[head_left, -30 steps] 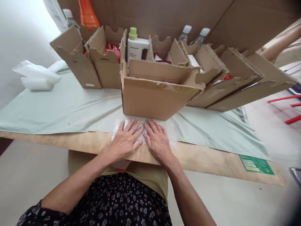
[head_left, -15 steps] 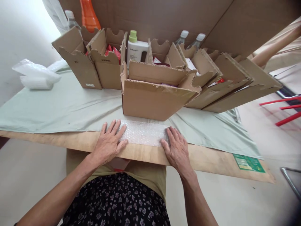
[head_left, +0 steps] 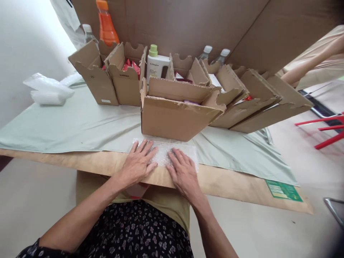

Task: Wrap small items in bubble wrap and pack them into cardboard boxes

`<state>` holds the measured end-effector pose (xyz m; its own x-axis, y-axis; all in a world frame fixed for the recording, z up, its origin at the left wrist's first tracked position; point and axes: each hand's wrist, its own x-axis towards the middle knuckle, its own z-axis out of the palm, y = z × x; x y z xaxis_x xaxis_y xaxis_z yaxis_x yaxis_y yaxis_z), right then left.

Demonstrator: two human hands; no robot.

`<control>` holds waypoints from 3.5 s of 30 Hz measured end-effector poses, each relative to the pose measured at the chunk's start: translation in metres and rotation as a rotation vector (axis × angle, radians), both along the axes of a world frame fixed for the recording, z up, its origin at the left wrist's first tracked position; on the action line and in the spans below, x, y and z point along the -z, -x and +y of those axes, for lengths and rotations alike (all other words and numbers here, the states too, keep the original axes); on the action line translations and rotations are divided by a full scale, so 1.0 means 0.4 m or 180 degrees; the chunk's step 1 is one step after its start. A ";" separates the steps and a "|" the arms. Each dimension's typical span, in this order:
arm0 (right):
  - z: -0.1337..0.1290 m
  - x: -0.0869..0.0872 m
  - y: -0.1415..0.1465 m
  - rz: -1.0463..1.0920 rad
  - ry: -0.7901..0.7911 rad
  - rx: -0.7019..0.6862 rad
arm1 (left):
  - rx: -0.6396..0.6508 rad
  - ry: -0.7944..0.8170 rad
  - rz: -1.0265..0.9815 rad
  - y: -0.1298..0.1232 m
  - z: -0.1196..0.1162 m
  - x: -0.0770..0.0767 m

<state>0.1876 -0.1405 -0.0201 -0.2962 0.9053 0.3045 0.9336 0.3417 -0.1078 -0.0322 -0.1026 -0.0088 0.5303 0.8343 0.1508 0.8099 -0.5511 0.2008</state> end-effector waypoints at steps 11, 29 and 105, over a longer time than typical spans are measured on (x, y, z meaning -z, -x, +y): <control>-0.060 -0.006 -0.107 0.0559 -0.0662 0.0598 | -0.0127 -0.0251 -0.0410 0.025 -0.048 -0.012; 0.010 0.010 -0.157 0.0775 -0.0088 0.1340 | -0.0180 -0.0007 -0.0696 0.047 -0.049 -0.002; 0.055 -0.016 0.096 0.2202 -0.0318 -0.0332 | -0.1336 0.0176 -0.0865 0.043 0.122 -0.021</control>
<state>0.1493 -0.1183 -0.0136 -0.0883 0.8406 0.5343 0.6240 0.4648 -0.6282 -0.0494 -0.0539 -0.0004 0.0952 0.9779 0.1863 0.8738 -0.1717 0.4549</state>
